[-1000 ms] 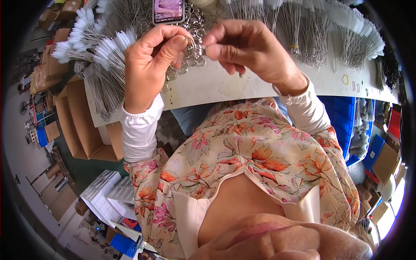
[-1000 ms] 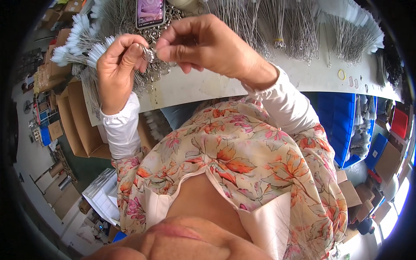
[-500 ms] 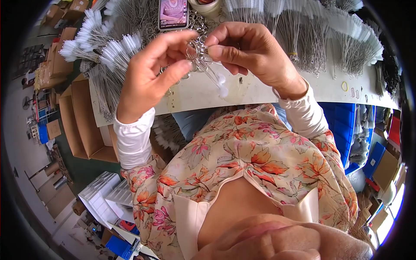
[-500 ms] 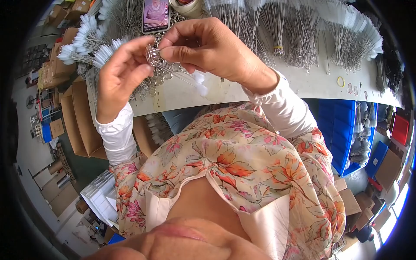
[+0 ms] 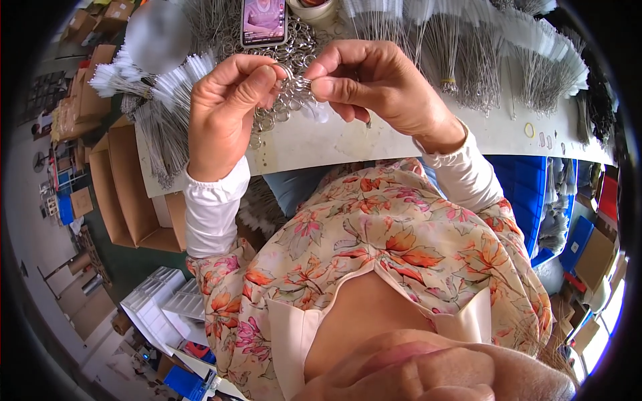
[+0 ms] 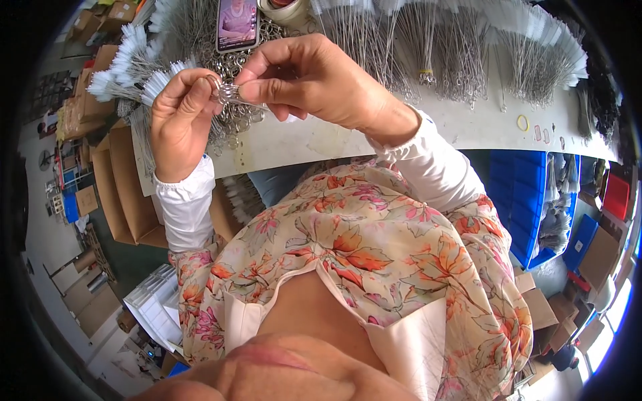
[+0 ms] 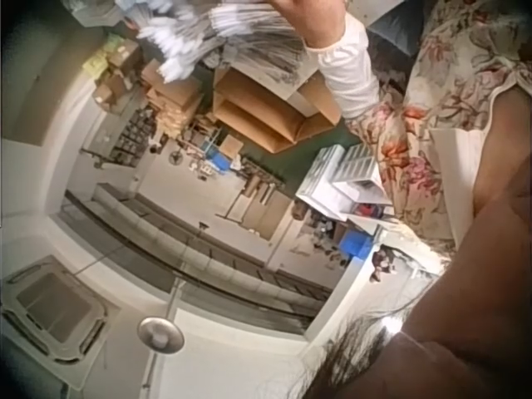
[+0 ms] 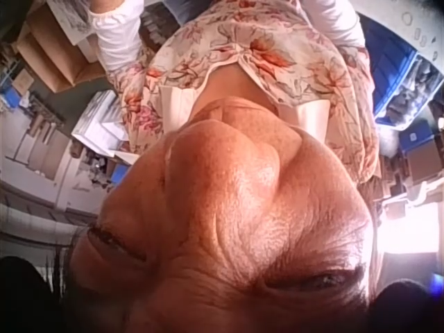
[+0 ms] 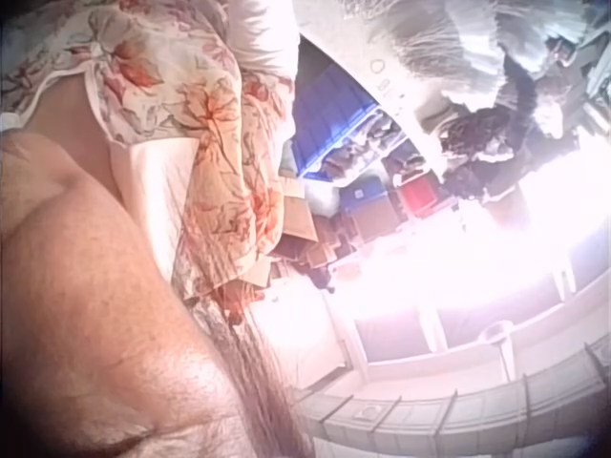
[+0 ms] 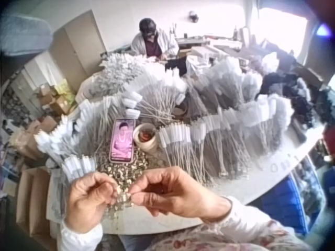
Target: Assembling small white bottle brushes by attaching metal rings to the wire handles.
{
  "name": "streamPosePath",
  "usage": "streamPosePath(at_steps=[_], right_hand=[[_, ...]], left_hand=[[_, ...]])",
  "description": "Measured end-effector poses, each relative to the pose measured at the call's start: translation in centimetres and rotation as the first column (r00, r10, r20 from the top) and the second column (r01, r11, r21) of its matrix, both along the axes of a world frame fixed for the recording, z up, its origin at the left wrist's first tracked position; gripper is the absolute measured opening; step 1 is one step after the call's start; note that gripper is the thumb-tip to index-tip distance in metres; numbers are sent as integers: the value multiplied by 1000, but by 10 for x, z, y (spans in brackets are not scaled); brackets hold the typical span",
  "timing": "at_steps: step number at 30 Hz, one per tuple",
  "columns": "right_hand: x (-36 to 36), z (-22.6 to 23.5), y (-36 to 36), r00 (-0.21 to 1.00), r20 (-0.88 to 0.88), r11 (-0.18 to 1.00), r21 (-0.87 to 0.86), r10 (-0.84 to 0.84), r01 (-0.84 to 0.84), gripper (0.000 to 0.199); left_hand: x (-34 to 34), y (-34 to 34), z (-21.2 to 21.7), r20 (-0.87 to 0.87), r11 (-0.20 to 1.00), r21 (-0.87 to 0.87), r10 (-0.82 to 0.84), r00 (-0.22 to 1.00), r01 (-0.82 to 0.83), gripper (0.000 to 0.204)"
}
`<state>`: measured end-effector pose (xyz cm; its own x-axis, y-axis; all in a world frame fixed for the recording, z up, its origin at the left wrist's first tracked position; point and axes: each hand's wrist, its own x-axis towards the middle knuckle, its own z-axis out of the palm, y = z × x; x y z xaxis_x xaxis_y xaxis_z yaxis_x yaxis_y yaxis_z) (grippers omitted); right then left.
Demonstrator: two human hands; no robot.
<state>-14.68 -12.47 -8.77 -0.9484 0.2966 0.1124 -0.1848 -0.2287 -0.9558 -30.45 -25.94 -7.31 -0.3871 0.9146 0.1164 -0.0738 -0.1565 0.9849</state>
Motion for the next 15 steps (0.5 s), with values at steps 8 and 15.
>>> streamPosePath(at_steps=[8, 15], right_hand=[[2, 8, 3, 998, 64, 1000, -26, 15, -13, 15], [2, 4, -6, 1000, -6, 999, 33, 21, -21, 15]], left_hand=[[18, 0, 30, -826, 994, 56, 97, 555, -90, 12], [5, -8, 21, -247, 997, -44, 44, 968, -57, 16]])
